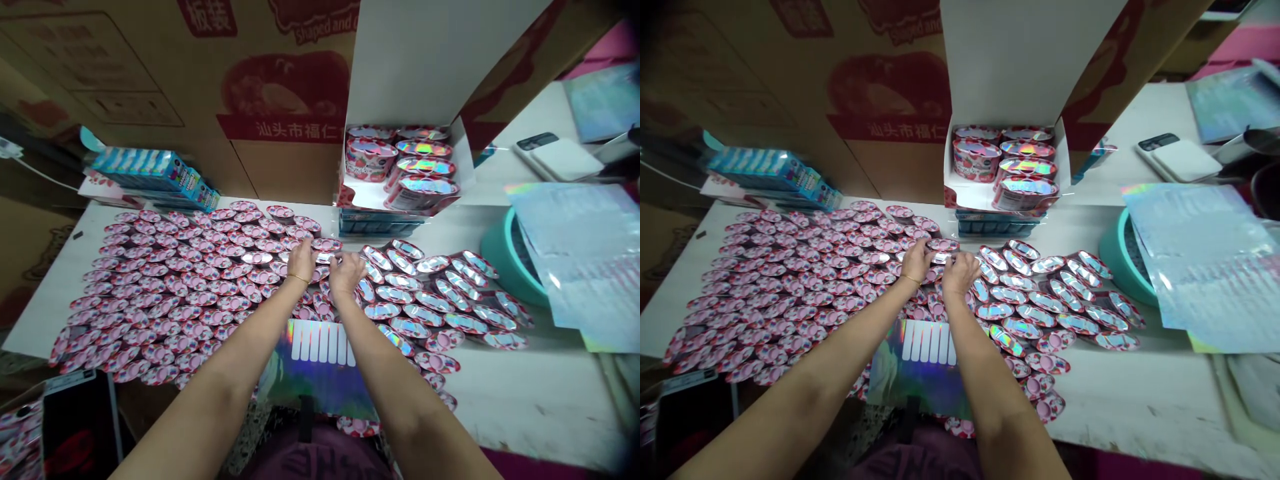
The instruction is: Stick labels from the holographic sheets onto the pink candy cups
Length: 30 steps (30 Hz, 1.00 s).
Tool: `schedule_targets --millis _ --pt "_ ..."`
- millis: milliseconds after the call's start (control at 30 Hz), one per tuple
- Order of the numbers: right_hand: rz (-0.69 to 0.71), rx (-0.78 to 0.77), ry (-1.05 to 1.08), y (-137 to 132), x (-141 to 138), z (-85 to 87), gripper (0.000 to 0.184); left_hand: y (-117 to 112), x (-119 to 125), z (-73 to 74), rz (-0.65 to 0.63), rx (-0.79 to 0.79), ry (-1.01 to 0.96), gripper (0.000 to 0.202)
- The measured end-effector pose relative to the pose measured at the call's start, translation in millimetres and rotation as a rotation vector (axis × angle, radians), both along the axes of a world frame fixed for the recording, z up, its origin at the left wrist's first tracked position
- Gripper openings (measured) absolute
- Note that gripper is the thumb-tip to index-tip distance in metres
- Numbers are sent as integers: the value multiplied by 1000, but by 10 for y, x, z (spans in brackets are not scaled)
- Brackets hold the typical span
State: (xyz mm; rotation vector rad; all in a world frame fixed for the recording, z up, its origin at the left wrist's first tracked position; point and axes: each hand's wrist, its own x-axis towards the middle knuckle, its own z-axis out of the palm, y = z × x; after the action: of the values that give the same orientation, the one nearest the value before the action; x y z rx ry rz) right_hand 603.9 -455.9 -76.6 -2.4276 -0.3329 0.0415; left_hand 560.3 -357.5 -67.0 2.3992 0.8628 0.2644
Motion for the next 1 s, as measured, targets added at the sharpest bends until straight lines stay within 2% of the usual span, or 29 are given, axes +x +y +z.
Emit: schedule_targets --millis 100,167,233,367,467,533,633,733,800,900,1000 --pt "33 -31 -16 -66 64 76 19 29 -87 103 89 63 -52 40" --pt "166 3 -72 -181 86 130 21 99 -288 205 104 34 -49 29" --pt "375 63 -107 -325 47 183 24 194 -610 308 -3 -60 25 21" --pt "757 152 -30 -516 -304 282 23 320 -1363 406 -374 -251 288 27" --pt "944 101 -12 -507 -693 322 21 295 -1703 357 -409 -295 355 19" --pt "1014 -2 -71 -478 -900 307 22 241 -1770 310 -357 -369 325 19" --pt "1025 -123 -205 -488 -1047 216 28 139 -1740 281 -197 -617 253 24" --pt "1058 -119 -325 -580 -1042 97 33 32 -1693 293 -31 -856 161 27" --pt "1105 -82 -369 -652 -1016 53 33 -28 -1683 298 38 -917 111 29" --pt "1117 6 -348 -719 -1001 118 26 -76 -1681 283 51 -868 105 28" --pt "1048 150 -128 -720 -970 364 18 -70 -1672 268 -22 -569 184 21"
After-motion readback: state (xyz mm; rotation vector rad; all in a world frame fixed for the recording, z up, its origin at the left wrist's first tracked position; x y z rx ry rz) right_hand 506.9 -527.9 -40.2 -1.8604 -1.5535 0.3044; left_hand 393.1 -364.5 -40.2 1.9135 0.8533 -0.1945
